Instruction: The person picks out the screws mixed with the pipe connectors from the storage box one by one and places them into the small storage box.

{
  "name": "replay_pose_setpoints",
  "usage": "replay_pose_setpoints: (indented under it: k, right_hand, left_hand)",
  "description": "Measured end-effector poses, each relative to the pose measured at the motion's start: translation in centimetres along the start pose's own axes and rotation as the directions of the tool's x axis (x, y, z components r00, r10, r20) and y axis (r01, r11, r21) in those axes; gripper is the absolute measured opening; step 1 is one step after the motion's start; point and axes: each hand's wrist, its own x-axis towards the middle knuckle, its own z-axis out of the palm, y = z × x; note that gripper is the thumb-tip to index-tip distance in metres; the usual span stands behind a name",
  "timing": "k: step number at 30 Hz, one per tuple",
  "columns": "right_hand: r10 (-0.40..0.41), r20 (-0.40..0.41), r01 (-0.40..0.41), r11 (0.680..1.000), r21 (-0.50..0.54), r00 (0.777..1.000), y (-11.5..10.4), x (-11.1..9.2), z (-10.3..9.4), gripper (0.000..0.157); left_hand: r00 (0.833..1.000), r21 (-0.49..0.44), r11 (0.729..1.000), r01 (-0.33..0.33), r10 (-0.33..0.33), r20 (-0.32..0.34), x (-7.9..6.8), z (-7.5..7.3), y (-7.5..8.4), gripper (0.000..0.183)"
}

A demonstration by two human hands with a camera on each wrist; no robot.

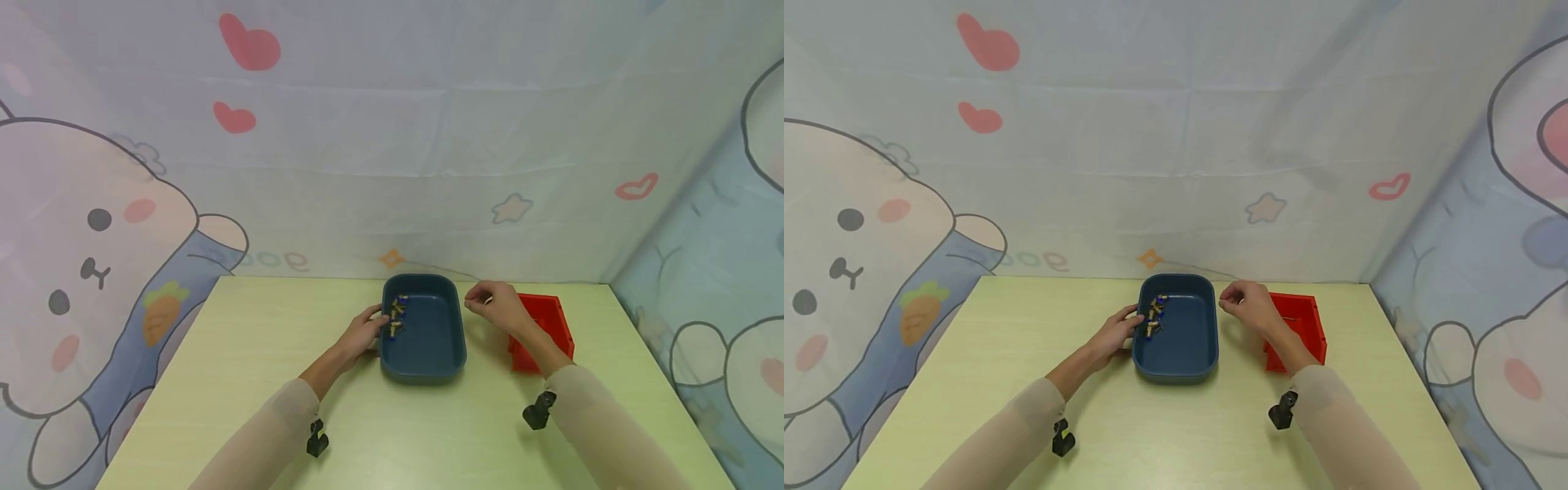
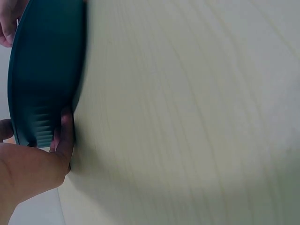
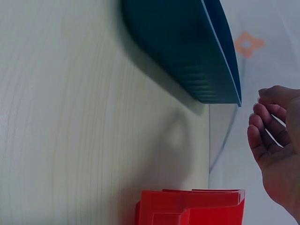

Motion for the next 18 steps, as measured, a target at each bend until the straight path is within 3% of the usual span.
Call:
replay_pose_setpoints:
  k: [18]
  right_hand:
    - [-0.048,0.028,0.048,0.999,-0.008,0.998,-1.4,0.5,1.9,0.006]
  left_hand:
    - [1.000,0.005,1.000,-0.008,0.008,0.001,-0.1,0.0,0.2,0.057]
